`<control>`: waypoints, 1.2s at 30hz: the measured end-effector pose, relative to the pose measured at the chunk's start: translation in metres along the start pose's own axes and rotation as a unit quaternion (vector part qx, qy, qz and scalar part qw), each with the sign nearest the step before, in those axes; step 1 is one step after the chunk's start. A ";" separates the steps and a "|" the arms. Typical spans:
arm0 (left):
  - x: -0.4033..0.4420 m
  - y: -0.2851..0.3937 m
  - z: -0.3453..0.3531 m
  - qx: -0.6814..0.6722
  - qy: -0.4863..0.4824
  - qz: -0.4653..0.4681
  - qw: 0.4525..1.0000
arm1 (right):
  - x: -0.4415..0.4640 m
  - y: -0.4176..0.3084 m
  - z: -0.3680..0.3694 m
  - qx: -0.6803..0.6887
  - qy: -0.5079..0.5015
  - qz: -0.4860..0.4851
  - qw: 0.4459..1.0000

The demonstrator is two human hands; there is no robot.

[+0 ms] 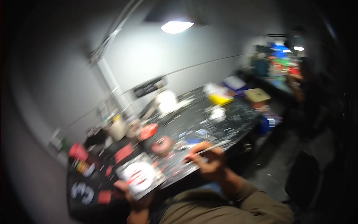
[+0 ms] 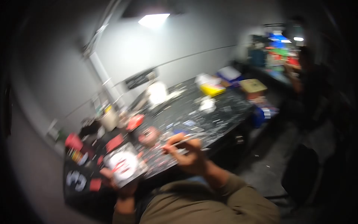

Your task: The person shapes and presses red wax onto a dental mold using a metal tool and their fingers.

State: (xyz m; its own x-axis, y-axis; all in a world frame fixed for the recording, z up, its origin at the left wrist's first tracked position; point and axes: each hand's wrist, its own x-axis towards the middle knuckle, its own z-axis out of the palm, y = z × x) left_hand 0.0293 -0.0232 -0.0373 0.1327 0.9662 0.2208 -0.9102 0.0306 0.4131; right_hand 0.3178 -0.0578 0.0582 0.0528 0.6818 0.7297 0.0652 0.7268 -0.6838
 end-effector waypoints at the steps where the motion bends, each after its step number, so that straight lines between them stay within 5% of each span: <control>1: -0.007 0.000 -0.005 0.061 -0.059 -0.009 0.996 | -0.004 0.002 0.007 0.008 0.013 0.002 1.000; 2: -0.014 -0.001 -0.004 0.123 -0.119 -0.011 0.985 | -0.008 0.003 0.015 0.042 0.013 0.042 0.998; 5: -0.039 -0.009 0.001 0.369 -0.028 0.037 0.928 | -0.016 -0.010 0.036 0.060 -0.056 0.114 0.990; 6: -0.046 -0.004 0.005 0.424 -0.009 0.041 0.905 | -0.017 -0.012 0.037 -0.017 -0.124 0.051 0.991; 9: -0.049 0.020 0.025 0.735 -0.092 0.138 0.658 | -0.017 -0.022 0.050 -0.045 -0.179 -0.044 0.982; 12: -0.042 0.025 0.037 0.905 -0.201 0.209 0.311 | -0.025 -0.020 0.051 -0.034 -0.210 -0.027 0.977; 17: -0.038 0.012 0.027 0.870 -0.177 0.323 0.327 | -0.031 -0.016 0.056 -0.007 -0.232 -0.026 0.972; 19: -0.043 0.022 0.034 0.922 -0.213 0.203 0.252 | -0.033 -0.017 0.057 -0.008 -0.231 -0.024 0.973; 20: -0.045 0.020 0.029 0.922 -0.212 0.200 0.254 | -0.032 -0.018 0.058 -0.011 -0.233 -0.018 0.972; 21: -0.045 0.018 0.024 0.892 -0.209 0.183 0.357 | -0.032 -0.019 0.058 -0.014 -0.235 -0.013 0.972; 23: -0.040 0.010 0.016 0.852 -0.201 0.166 0.454 | -0.031 -0.017 0.058 -0.001 -0.234 -0.024 0.972; 24: -0.025 -0.002 0.023 0.634 -0.254 0.181 0.708 | -0.029 -0.016 0.058 0.014 -0.233 -0.036 0.972; 25: -0.025 -0.006 0.022 0.493 -0.235 0.150 0.824 | -0.025 -0.016 0.057 0.014 -0.235 -0.037 0.971; 26: -0.034 -0.008 0.023 0.462 -0.159 0.080 0.869 | -0.021 -0.017 0.056 0.007 -0.243 -0.045 0.969; 28: -0.040 -0.005 0.041 0.379 -0.045 0.003 0.924 | -0.025 -0.020 0.056 -0.003 -0.249 -0.033 0.968; 36: -0.039 0.001 0.057 0.262 -0.032 -0.053 0.963 | -0.035 -0.015 0.069 -0.079 -0.256 -0.107 0.958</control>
State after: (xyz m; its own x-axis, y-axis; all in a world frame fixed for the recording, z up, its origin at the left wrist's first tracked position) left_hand 0.0461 -0.0750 0.0049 0.2526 0.9465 0.2006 -0.5701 -0.0220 0.8213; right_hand 0.2461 -0.0868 0.0426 -0.4713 0.5004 0.7263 0.1728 0.8599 -0.4803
